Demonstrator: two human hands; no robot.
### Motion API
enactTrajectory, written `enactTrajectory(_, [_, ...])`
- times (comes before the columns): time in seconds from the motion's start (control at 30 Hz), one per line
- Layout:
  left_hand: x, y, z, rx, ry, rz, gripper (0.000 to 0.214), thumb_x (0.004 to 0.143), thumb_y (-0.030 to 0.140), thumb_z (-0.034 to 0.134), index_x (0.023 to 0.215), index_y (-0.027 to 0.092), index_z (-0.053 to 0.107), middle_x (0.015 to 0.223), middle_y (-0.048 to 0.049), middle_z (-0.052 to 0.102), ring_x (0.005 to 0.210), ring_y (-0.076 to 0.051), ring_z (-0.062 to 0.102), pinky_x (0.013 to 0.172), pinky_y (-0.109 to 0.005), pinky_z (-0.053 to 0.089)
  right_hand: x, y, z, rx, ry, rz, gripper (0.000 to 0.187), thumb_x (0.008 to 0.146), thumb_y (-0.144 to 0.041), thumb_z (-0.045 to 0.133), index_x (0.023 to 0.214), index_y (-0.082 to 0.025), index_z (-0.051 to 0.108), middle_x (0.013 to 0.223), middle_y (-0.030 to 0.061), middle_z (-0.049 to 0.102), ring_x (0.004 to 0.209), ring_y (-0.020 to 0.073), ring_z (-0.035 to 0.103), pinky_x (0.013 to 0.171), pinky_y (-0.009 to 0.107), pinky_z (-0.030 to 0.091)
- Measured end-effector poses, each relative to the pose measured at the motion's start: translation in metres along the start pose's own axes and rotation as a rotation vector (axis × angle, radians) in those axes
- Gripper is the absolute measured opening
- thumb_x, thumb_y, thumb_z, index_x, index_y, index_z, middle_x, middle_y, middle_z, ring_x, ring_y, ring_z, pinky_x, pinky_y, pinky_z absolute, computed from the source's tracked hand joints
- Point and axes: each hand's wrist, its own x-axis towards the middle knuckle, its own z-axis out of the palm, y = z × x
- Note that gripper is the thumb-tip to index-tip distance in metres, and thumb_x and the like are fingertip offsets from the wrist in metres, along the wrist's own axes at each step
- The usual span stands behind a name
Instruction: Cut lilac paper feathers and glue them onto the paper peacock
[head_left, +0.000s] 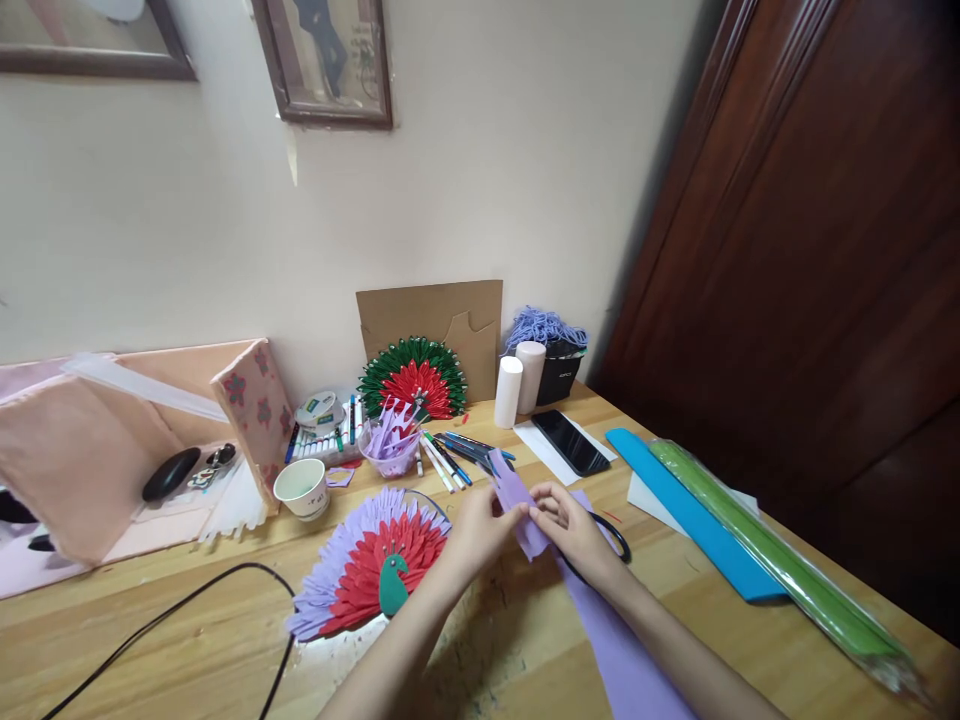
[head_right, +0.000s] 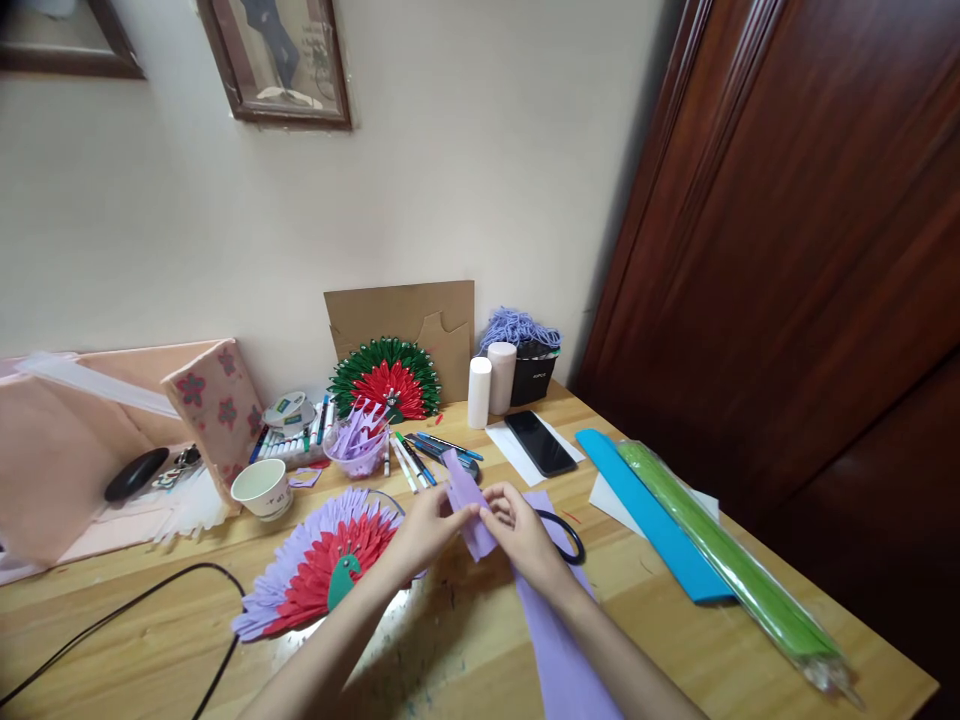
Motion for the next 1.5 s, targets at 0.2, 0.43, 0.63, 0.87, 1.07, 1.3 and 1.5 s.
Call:
enactTrajectory(0.2, [-0.006, 0.0, -0.006, 0.073, -0.08, -0.036, 0.037, 0.075, 0.042, 0.054, 0.088, 0.01, 0.068, 0.085, -0.0085, 0.069, 0.075, -0.022, 0.06, 0.066, -0.028, 0.042, -0.004, -0.008, 0.0, 0.251, -0.241, 0.093, 0.047, 0.065, -0.033, 0.073, 0.106, -0.019, 0.054, 0.103, 0.0079, 0.064, 0.098, 0.0214, 0.06, 0.09, 0.036, 0.043])
enactTrajectory(0.43, [-0.008, -0.007, -0.007, -0.059, -0.164, -0.083, 0.041, 0.077, 0.044, 0.05, 0.09, 0.009, 0.066, 0.08, -0.0057, 0.065, 0.07, -0.017, 0.055, 0.061, -0.024, 0.04, -0.009, -0.016, 0.001, 0.241, -0.264, 0.141, 0.036, 0.068, -0.042, 0.069, 0.094, -0.017, 0.063, 0.09, 0.0069, 0.066, 0.087, 0.0226, 0.061, 0.081, 0.036, 0.046])
enactTrajectory(0.63, [-0.006, -0.009, -0.01, -0.056, -0.14, -0.102, 0.04, 0.079, 0.047, 0.046, 0.066, 0.011, 0.058, 0.058, 0.001, 0.048, 0.055, -0.011, 0.04, 0.054, -0.022, 0.033, -0.003, -0.004, -0.004, 0.142, -0.175, 0.181, 0.038, 0.065, -0.052, 0.067, 0.071, -0.015, 0.06, 0.066, 0.0015, 0.06, 0.065, 0.016, 0.056, 0.061, 0.026, 0.043])
enactTrajectory(0.87, [-0.007, -0.01, -0.006, -0.119, -0.036, -0.046, 0.017, 0.07, 0.026, 0.058, 0.081, 0.013, 0.06, 0.075, -0.0036, 0.06, 0.069, -0.016, 0.052, 0.062, -0.024, 0.039, -0.003, -0.005, -0.006, 0.098, -0.249, 0.137, 0.038, 0.068, -0.051, 0.065, 0.068, -0.013, 0.06, 0.063, -0.0002, 0.057, 0.062, 0.0137, 0.052, 0.061, 0.025, 0.038])
enactTrajectory(1.07, [-0.007, -0.008, 0.001, -0.329, -0.022, -0.049, 0.017, 0.07, 0.019, 0.051, 0.084, 0.011, 0.059, 0.08, -0.0068, 0.064, 0.074, -0.018, 0.058, 0.07, -0.027, 0.044, -0.006, -0.007, -0.001, 0.006, -0.281, 0.086, 0.043, 0.08, -0.055, 0.048, 0.081, -0.014, 0.06, 0.073, 0.0027, 0.059, 0.066, 0.0158, 0.056, 0.063, 0.028, 0.043])
enactTrajectory(1.3, [-0.01, -0.011, 0.006, -0.024, 0.083, -0.038, 0.02, 0.075, 0.027, 0.052, 0.082, 0.01, 0.062, 0.081, -0.0083, 0.065, 0.076, -0.022, 0.058, 0.07, -0.03, 0.042, -0.01, -0.005, 0.009, -0.017, -0.195, 0.018, 0.034, 0.072, -0.044, 0.065, 0.089, -0.017, 0.055, 0.084, 0.004, 0.062, 0.08, 0.0183, 0.059, 0.071, 0.029, 0.047])
enactTrajectory(1.5, [-0.009, -0.012, 0.005, -0.162, 0.075, -0.082, 0.023, 0.071, 0.029, 0.06, 0.082, 0.009, 0.064, 0.082, -0.0093, 0.067, 0.076, -0.022, 0.059, 0.067, -0.028, 0.043, -0.011, -0.01, 0.01, 0.033, -0.167, 0.082, 0.033, 0.074, -0.047, 0.06, 0.087, -0.017, 0.056, 0.084, 0.0054, 0.063, 0.082, 0.021, 0.061, 0.074, 0.034, 0.049])
